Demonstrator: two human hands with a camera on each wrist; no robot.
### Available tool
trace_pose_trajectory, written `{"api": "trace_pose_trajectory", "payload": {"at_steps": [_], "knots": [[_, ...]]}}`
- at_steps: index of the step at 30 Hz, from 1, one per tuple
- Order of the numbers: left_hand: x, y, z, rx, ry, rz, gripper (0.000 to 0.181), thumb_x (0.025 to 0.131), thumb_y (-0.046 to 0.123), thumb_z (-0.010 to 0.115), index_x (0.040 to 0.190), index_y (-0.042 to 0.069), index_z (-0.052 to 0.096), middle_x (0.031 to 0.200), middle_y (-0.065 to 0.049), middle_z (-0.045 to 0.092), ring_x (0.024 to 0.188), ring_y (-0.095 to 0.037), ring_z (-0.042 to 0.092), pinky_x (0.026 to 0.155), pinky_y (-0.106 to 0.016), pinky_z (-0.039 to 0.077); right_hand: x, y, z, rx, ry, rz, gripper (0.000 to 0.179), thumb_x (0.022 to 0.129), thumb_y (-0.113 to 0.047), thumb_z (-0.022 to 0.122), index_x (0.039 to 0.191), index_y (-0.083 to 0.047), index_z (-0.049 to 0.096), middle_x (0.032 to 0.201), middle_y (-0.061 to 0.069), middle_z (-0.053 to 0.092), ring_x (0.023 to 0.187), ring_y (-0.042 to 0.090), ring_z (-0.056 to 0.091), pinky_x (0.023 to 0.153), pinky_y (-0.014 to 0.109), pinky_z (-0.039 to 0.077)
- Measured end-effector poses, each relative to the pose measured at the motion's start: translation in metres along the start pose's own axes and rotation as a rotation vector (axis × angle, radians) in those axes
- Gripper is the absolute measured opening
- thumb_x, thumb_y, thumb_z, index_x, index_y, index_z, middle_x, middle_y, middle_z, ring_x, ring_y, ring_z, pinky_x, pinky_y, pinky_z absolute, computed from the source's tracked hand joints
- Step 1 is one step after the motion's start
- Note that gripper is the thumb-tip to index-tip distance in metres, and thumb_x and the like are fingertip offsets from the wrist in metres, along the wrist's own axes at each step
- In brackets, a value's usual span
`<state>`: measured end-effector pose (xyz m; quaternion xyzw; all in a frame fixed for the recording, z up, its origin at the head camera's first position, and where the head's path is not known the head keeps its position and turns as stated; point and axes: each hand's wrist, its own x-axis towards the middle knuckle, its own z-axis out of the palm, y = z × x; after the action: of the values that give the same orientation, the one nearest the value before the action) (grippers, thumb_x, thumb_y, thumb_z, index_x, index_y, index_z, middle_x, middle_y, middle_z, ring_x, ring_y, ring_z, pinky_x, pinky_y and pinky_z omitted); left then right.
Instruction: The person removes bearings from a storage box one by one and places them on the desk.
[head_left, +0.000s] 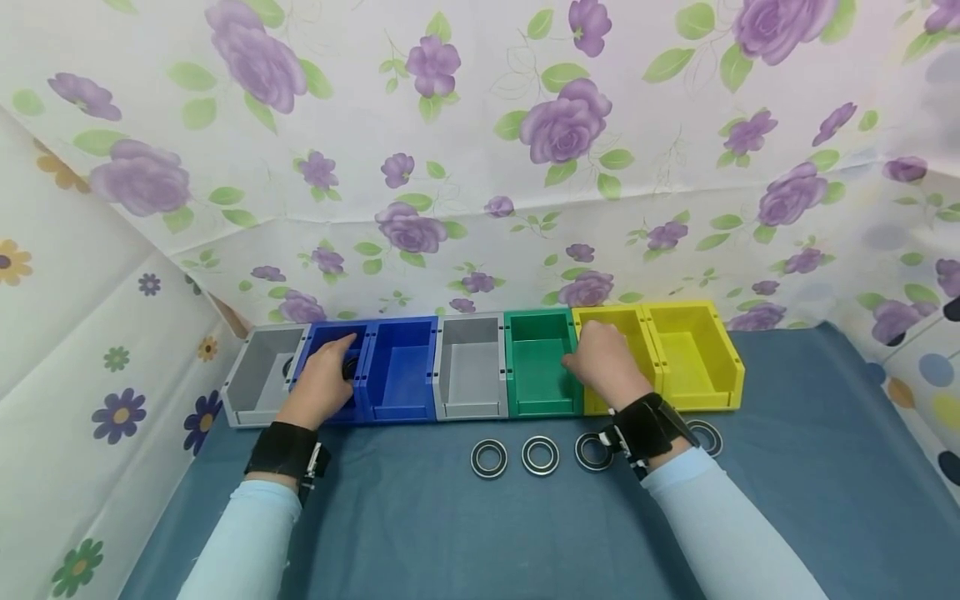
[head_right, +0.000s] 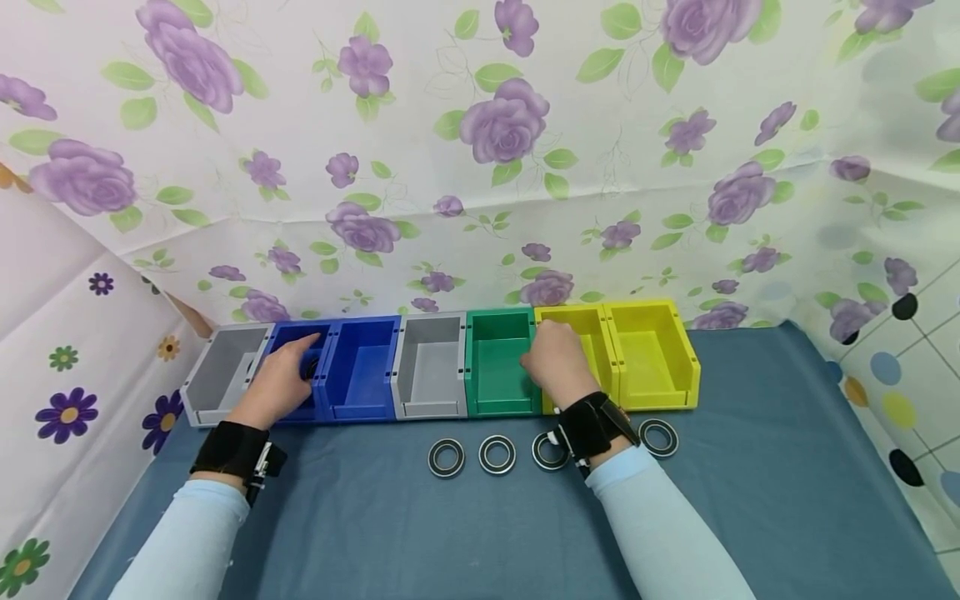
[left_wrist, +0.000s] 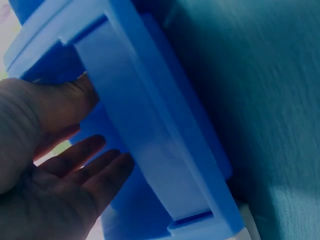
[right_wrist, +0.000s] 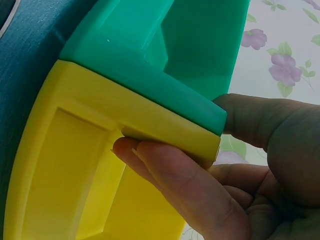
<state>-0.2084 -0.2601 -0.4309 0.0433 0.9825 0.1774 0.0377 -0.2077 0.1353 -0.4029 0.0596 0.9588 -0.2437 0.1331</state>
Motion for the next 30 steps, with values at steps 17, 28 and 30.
{"api": "trace_pose_trajectory", "payload": {"at_steps": [17, 28, 30], "knots": [[0.016, -0.011, 0.011, 0.068, -0.121, 0.055, 0.058, 0.089, 0.000, 0.053, 0.143, -0.001, 0.032, 0.143, -0.027, 0.038, 0.132, -0.044, 0.034, 0.108, -0.056, 0.029, 0.001, 0.001, 0.001, 0.007, -0.001, 0.007, 0.029, 0.085, -0.029, 0.068, 0.092, -0.002, 0.060, 0.072, 0.010, 0.058, 0.057, 0.021, 0.055, 0.046, 0.025, 0.044], [0.015, -0.014, 0.018, 0.101, -0.172, 0.023, 0.049, 0.093, 0.000, 0.045, 0.141, -0.002, 0.037, 0.144, -0.024, 0.039, 0.132, -0.043, 0.035, 0.110, -0.055, 0.028, 0.002, 0.002, 0.001, -0.014, 0.010, -0.011, 0.027, 0.084, -0.029, 0.069, 0.086, -0.003, 0.060, 0.069, 0.009, 0.055, 0.056, 0.020, 0.053, 0.046, 0.025, 0.043], [0.015, -0.014, 0.019, 0.096, -0.180, 0.012, 0.049, 0.092, -0.002, 0.045, 0.141, -0.002, 0.037, 0.143, -0.024, 0.039, 0.132, -0.043, 0.035, 0.109, -0.055, 0.028, 0.002, 0.001, 0.001, -0.014, 0.003, -0.009, 0.028, 0.084, -0.029, 0.069, 0.087, -0.002, 0.060, 0.069, 0.009, 0.055, 0.056, 0.020, 0.053, 0.046, 0.025, 0.043]]}}
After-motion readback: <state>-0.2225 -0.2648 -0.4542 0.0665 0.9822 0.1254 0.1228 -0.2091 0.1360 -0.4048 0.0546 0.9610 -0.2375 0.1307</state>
